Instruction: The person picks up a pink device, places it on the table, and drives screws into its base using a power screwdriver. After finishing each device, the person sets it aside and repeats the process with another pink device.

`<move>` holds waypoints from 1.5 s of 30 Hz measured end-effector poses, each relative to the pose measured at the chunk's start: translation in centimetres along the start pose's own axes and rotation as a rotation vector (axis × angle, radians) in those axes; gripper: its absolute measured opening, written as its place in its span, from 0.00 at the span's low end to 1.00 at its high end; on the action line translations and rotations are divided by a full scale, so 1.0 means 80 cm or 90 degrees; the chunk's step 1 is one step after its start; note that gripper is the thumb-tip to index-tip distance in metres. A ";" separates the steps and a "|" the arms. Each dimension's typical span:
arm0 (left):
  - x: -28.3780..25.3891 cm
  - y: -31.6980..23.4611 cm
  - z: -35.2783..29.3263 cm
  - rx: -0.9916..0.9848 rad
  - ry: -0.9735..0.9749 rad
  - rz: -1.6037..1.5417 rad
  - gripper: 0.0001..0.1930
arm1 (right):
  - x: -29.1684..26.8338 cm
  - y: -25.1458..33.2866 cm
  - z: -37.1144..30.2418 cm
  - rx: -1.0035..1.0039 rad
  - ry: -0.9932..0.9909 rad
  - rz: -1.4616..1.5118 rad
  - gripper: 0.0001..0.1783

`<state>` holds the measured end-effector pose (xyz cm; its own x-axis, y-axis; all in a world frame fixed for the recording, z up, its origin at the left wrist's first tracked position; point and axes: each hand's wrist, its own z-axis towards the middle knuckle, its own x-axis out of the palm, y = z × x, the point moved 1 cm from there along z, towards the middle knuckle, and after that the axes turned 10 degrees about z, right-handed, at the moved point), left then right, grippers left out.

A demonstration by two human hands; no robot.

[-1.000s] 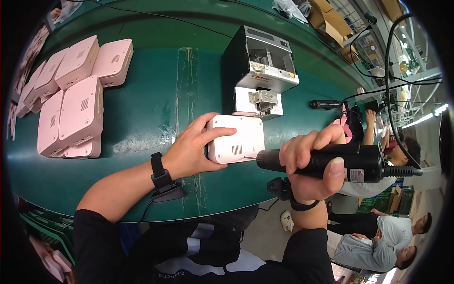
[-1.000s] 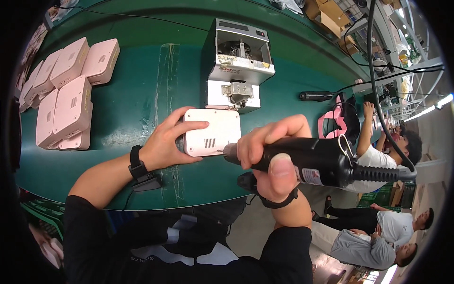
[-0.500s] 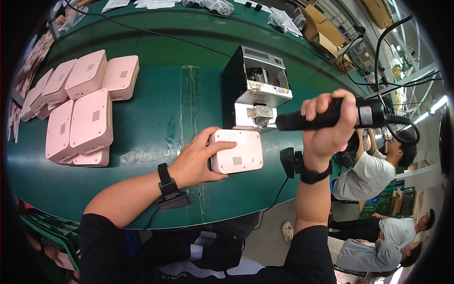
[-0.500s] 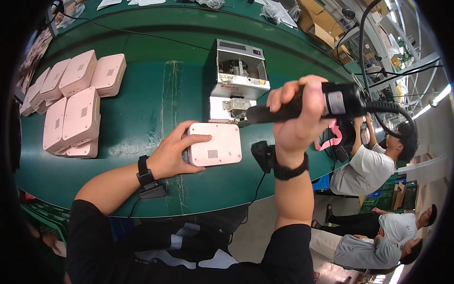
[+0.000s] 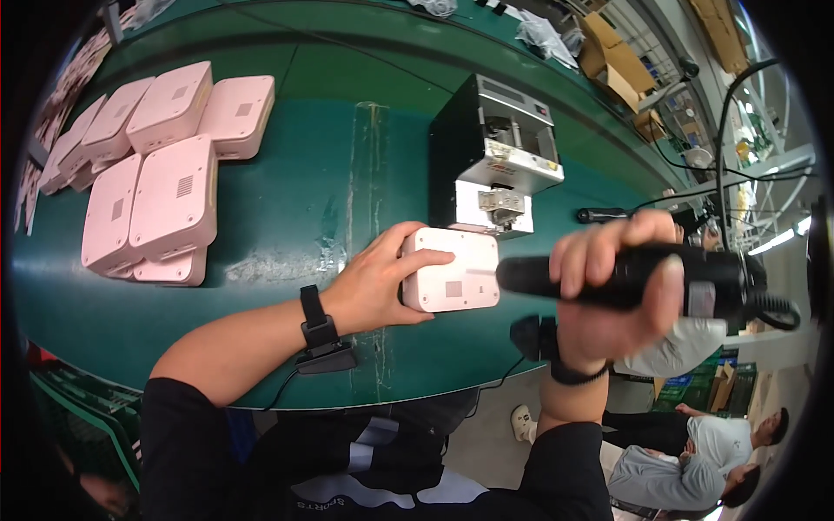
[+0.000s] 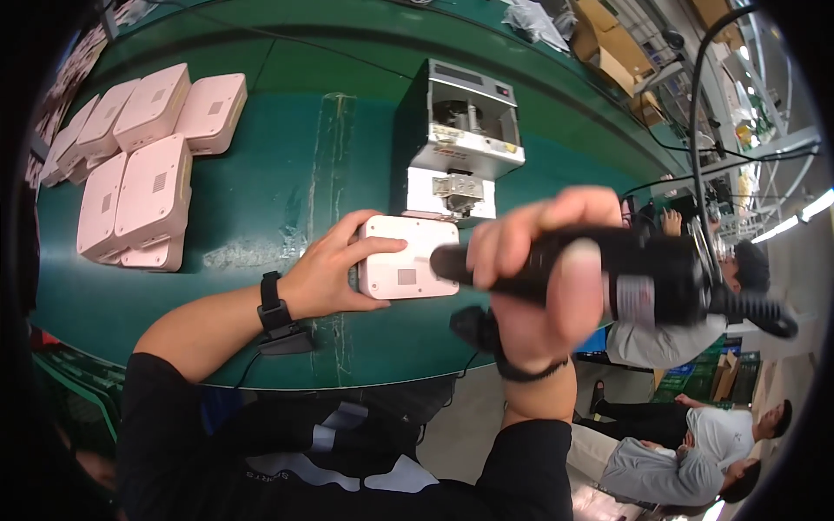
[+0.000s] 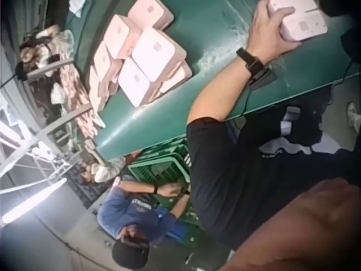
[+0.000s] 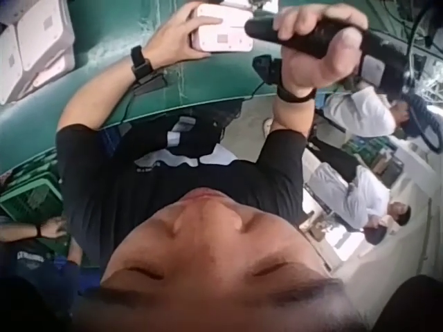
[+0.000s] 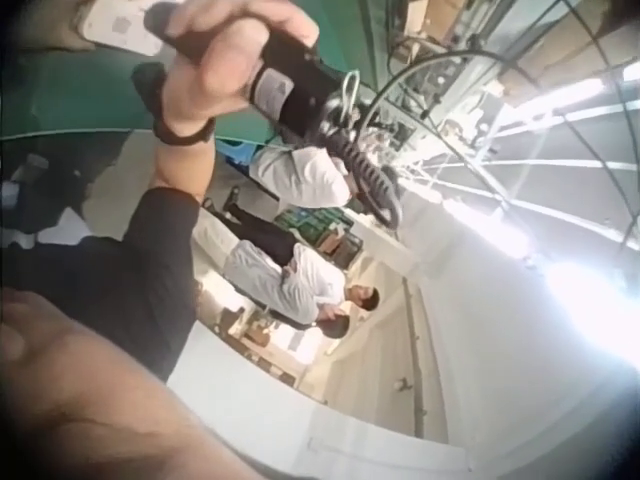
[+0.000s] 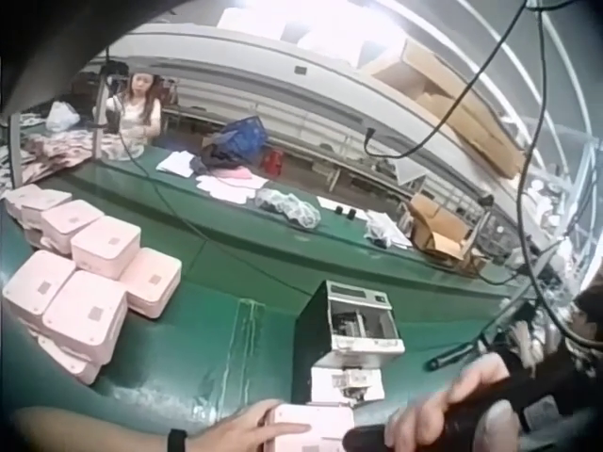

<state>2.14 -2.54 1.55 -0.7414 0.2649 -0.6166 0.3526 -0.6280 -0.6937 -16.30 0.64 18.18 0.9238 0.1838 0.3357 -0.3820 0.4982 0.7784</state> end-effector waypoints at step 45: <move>0.003 0.001 -0.005 -0.029 0.014 0.020 0.39 | -0.021 -0.008 0.036 -0.025 -0.012 0.011 0.15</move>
<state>2.22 -2.29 1.19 -0.7168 0.2628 -0.6459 0.4008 -0.6027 -0.6900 -17.68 -2.42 18.65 0.9163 0.1764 0.3595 -0.3963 0.5283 0.7509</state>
